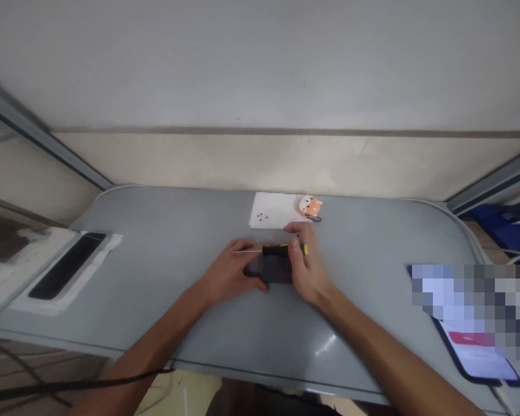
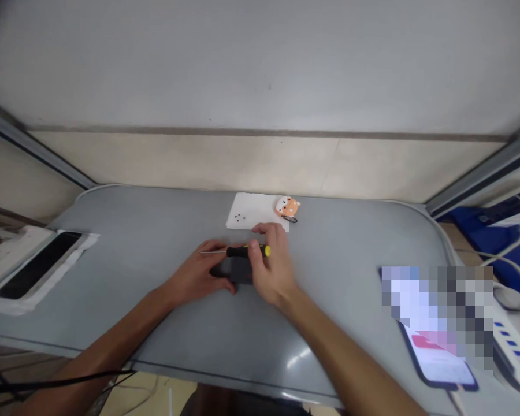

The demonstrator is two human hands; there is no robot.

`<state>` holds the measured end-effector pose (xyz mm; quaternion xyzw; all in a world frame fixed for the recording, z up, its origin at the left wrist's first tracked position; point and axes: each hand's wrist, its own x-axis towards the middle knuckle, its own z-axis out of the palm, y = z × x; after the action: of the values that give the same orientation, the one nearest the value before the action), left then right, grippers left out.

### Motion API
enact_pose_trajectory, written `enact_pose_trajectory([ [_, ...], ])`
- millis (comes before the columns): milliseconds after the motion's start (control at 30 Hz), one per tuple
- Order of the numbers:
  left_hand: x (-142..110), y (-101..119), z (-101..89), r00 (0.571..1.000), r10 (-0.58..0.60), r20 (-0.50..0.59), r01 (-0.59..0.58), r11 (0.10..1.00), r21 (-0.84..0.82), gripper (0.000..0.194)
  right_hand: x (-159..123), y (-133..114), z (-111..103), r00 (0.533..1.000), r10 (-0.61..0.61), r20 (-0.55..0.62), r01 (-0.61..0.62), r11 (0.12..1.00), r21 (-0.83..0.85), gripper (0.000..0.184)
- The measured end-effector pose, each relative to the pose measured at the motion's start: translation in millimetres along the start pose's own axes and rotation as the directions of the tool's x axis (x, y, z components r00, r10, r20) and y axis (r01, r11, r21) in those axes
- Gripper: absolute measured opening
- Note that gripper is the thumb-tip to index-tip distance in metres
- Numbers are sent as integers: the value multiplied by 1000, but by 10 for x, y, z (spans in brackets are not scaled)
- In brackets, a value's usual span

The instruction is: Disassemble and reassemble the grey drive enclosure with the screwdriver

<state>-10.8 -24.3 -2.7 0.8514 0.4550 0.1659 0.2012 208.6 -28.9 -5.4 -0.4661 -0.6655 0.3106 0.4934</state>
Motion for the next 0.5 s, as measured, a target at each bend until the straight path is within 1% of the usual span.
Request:
enact_pose_trajectory([
  [167, 23, 6, 29, 999, 37, -32, -38, 999, -11, 81, 6, -32, -33, 996, -61, 64, 68, 990, -124, 36],
  [233, 45, 30, 38, 998, 56, -32, -57, 998, -28, 83, 12, -30, -49, 996, -49, 80, 59, 990, -128, 37],
  [300, 61, 61, 42, 998, 52, -18, -53, 997, -53, 86, 28, -26, -63, 998, -25, 61, 31, 995, -98, 36],
  [367, 65, 91, 38, 1000, 29, -10, -30, 996, -81, 89, 61, -34, -80, 999, 32, 3, -32, 999, -30, 36],
  [400, 62, 103, 34, 1000, 15, -13, -16, 995, -94, 90, 86, -46, -92, 996, 83, -37, -82, 996, 22, 37],
  [433, 56, 114, 28, 1000, 1, -21, -3, 994, -106, 89, 116, -63, -109, 986, 146, -81, -140, 987, 79, 39],
  [500, 38, 126, 8, 999, -15, -38, 10, 992, -128, 83, 189, -98, -154, 947, 279, -160, -248, 950, 189, 41],
])
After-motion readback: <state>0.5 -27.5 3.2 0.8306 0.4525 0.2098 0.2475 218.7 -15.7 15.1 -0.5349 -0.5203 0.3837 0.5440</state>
